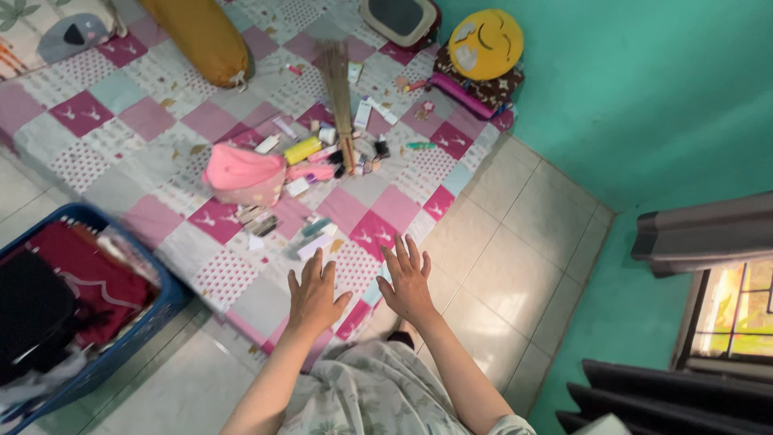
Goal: The person gathers cosmetic jars, a charging cable, and a power bank from a bed, winds the cable by hand, and places the items into a dresser drawer.
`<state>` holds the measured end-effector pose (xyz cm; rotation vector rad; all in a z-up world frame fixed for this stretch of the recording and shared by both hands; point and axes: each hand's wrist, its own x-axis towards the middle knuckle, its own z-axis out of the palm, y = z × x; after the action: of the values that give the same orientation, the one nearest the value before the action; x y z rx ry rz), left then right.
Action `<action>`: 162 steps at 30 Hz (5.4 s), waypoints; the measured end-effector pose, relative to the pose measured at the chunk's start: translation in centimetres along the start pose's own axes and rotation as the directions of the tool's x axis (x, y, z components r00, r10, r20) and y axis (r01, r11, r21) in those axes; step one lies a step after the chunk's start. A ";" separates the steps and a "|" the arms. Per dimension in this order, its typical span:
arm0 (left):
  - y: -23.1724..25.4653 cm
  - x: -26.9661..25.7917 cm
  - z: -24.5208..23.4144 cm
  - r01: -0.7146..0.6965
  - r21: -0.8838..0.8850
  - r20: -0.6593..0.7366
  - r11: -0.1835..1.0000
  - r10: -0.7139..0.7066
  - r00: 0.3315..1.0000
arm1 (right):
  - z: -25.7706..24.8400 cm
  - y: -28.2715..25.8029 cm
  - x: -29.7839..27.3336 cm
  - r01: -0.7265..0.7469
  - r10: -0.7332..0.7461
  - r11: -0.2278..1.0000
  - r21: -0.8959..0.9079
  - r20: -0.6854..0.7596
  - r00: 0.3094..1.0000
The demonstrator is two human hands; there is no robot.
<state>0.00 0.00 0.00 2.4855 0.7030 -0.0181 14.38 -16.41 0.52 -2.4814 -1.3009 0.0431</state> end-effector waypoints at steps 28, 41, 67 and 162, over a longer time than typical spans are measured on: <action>15.8 17.1 9.1 0.084 -0.014 0.024 0.996 -0.084 0.996 | -5.7 23.1 9.1 0.086 -0.083 0.996 -0.024 0.089 0.993; 12.9 26.5 7.6 0.070 -0.058 -0.122 0.996 -0.077 0.990 | -2.7 25.0 19.2 0.164 -0.164 0.986 0.014 0.178 0.970; 7.6 40.6 21.5 0.429 -0.188 0.017 0.884 -0.433 0.901 | 20.9 38.4 34.6 0.328 -0.350 0.935 0.137 0.507 0.787; 13.1 24.3 1.3 -0.262 -0.945 -0.296 0.193 -0.845 0.445 | -7.3 19.4 31.5 -0.615 -0.450 0.221 0.757 0.639 0.624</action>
<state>27.60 1.67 1.73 0.8045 1.1963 1.2093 49.38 -3.34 5.48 -1.2032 -0.7562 1.6750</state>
